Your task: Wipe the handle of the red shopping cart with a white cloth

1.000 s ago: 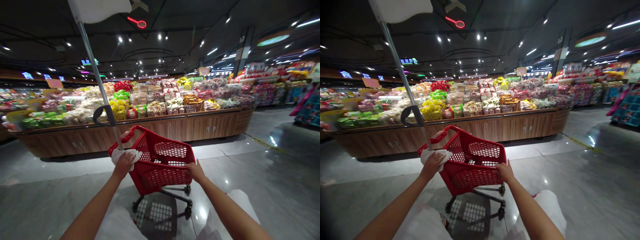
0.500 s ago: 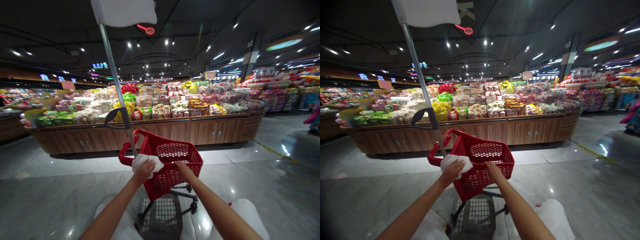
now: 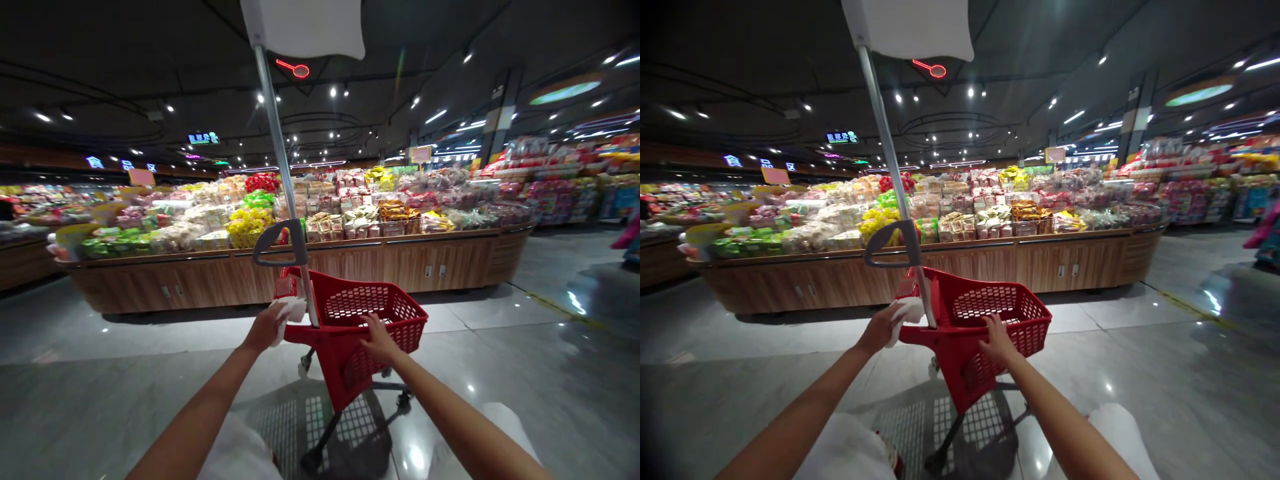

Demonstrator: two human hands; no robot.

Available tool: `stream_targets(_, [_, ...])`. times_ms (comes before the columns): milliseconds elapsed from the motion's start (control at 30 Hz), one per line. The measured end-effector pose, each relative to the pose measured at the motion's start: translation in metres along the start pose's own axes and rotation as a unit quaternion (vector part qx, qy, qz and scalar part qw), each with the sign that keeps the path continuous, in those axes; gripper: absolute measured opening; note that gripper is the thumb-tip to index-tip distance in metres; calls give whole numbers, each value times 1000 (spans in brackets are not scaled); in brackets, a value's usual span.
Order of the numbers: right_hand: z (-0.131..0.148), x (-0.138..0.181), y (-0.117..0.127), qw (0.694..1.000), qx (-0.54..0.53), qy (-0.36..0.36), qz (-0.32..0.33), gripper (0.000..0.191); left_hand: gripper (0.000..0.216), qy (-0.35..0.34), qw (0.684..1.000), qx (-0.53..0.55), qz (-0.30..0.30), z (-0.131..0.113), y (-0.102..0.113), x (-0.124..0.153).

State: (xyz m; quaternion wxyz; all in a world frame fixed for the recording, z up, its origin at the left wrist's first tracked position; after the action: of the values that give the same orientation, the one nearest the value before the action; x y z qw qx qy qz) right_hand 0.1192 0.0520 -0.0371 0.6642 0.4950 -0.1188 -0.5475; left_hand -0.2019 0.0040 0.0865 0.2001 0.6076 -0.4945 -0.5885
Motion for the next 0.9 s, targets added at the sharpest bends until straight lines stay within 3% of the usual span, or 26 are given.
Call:
stream_targets(100, [69,-19,-10,984,-117,102,-86,68,26,20,999,28,-5,-33,-18,-7])
stream_targets(133, [87,-25,-13,976,-151,99,-123,66,25,26,999,35,-12,-45,-24,-7])
stream_targets(233, [107,-35,-11,951,-184,-35,-246,44,23,22,998,50,-35,-81,-40,-2])
stream_targets(333, [90,-31,6,932,-175,-104,-299,28,23,-33,999,40,-13,-107,-55,2])
stream_targets(467, [53,-20,36,934,-219,-65,-275,21,37,-111,992,-16,62,-109,-63,-17])
stream_targets(667, [26,-7,64,921,-282,-7,-269,18,37,-62,991,-86,84,-93,-62,-79])
stream_targets(800, [12,-1,70,903,-345,6,-256,23,28,-24,994,-80,65,-108,-65,-97])
stream_targets(900, [-2,-1,78,888,-379,7,-260,26,23,-67,994,-37,81,-129,-74,-94])
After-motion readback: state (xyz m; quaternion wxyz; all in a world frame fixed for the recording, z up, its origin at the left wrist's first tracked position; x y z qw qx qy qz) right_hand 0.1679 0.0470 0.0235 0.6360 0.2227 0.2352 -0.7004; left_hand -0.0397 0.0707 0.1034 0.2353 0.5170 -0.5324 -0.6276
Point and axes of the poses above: each hand's wrist, its own x-axis away from the middle knuckle, its own y-axis out of the back of the hand, z = x × y, the point moved 2 cm from there along -x, towards the middle knuckle, and after that the axes turned 8 degrees about y, right-handed, at the moved point
